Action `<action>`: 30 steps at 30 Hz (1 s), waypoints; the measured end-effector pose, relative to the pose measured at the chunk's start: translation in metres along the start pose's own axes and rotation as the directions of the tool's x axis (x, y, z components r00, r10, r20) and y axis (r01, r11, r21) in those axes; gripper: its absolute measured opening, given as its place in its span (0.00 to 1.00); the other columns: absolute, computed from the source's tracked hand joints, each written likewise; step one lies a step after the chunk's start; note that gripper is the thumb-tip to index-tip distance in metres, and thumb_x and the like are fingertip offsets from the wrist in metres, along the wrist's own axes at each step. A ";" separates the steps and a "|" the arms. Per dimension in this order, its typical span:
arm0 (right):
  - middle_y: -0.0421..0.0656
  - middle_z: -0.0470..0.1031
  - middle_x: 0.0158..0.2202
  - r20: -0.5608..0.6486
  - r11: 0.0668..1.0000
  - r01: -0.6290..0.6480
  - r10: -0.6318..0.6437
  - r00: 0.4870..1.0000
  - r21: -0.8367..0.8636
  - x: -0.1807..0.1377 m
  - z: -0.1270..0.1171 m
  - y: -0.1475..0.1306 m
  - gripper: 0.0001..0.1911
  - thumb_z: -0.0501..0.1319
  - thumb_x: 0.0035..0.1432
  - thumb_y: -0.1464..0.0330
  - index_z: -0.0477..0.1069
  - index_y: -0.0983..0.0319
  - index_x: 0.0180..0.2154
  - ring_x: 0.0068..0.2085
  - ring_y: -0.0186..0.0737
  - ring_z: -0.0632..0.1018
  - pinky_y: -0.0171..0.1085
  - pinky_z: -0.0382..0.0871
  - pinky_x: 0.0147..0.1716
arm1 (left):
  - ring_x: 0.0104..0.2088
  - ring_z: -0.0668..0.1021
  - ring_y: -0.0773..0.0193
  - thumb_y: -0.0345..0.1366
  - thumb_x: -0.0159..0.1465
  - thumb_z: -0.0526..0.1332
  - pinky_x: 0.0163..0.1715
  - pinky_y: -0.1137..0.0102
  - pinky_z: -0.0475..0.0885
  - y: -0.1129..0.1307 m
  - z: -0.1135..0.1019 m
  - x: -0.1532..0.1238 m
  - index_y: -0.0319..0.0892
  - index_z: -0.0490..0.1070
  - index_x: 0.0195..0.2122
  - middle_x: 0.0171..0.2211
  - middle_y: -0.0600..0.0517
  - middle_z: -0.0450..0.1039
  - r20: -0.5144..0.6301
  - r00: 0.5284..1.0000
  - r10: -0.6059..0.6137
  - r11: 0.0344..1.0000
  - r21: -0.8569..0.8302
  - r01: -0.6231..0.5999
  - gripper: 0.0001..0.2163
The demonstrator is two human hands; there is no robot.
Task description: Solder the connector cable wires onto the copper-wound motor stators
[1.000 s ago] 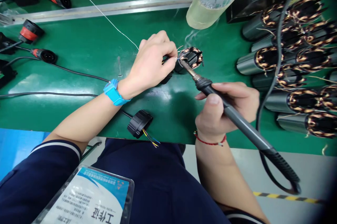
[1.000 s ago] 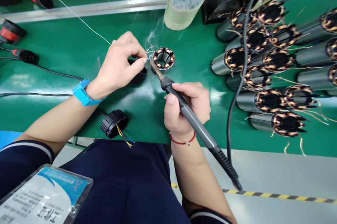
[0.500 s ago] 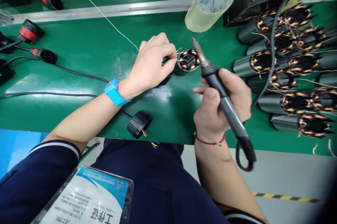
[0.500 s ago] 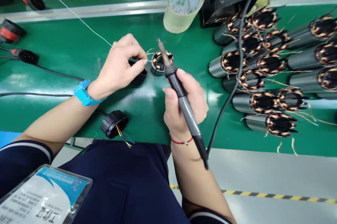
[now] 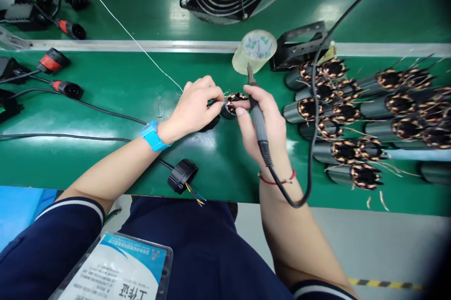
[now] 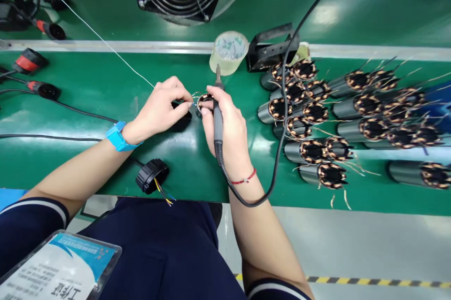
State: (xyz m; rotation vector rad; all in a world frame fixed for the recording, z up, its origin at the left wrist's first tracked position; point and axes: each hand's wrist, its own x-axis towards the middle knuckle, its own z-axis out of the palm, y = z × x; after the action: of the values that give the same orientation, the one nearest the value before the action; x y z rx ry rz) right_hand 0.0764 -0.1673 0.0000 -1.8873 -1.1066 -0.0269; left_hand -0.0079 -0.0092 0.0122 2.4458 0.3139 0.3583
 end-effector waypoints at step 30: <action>0.44 0.74 0.51 0.251 0.904 -0.052 -0.062 0.966 0.423 0.007 -0.001 0.031 0.35 0.55 0.46 0.79 0.57 0.55 0.57 0.51 0.42 0.75 0.44 0.68 0.52 | 0.25 0.69 0.71 0.31 0.57 0.59 0.28 0.74 0.61 0.016 -0.024 0.010 0.37 0.71 0.25 0.24 0.53 0.72 0.451 0.833 -0.319 0.700 -0.481 0.528 0.06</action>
State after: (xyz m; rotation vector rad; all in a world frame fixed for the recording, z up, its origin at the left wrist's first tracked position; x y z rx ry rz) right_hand 0.1023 -0.1690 -0.0181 -1.5156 -1.1794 0.4403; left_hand -0.0044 -0.0055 0.0423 1.6940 0.5258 -0.1643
